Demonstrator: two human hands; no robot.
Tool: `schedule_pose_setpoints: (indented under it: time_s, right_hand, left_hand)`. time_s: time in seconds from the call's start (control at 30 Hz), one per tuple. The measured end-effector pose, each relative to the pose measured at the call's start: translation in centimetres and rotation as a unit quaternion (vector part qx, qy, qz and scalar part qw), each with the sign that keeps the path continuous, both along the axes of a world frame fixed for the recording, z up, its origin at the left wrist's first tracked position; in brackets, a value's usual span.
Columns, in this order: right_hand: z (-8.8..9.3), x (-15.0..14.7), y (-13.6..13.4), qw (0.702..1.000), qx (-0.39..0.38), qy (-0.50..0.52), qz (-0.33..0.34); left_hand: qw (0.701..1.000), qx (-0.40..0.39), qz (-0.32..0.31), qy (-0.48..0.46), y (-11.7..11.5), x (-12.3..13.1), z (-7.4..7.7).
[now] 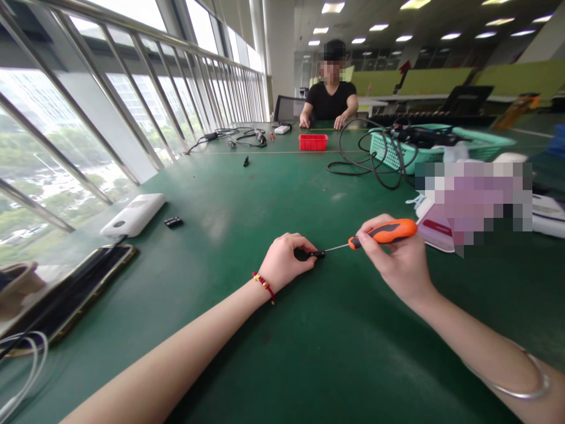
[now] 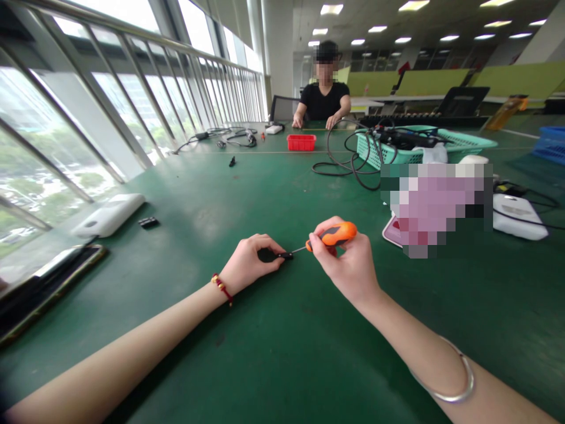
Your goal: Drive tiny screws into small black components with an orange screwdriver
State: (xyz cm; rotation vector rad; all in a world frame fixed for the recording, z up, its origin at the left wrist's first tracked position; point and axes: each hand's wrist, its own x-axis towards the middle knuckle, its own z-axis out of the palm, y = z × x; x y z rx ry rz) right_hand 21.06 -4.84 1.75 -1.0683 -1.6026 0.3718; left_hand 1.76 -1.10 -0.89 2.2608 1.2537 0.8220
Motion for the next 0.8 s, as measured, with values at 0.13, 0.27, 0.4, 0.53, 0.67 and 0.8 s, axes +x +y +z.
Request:
schedule_pose_setpoints:
  time_s: [0.13,0.27,0.4,0.53,0.67,0.8]
  right_hand:
    - [-0.04,0.04,-0.02,1.0,0.012,-0.009,-0.005]
    - [0.03,0.04,-0.1,0.999,0.041,-0.006,-0.009]
    - [-0.02,0.03,-0.08,0.999,0.047,-0.005,-0.006]
    - [-0.24,0.01,0.01,0.999,0.032,-0.004,-0.001]
    - [-0.34,0.05,-0.04,0.999,0.04,-0.003,-0.002]
    - [-0.31,0.03,-0.09,0.999,0.045,0.001,-0.002]
  left_hand:
    - [1.0,0.005,-0.003,0.009,0.1,-0.09,-0.14]
    - [1.0,0.0,-0.001,0.005,0.1,-0.12,-0.17]
    - [1.0,-0.006,0.001,-0.003,0.05,-0.08,-0.08]
    - [1.0,-0.006,0.0,-0.009,0.12,-0.13,-0.09]
    - [1.0,-0.01,-0.005,-0.019,0.2,-0.21,-0.15]
    - [1.0,-0.009,-0.005,-0.021,0.22,-0.22,-0.21]
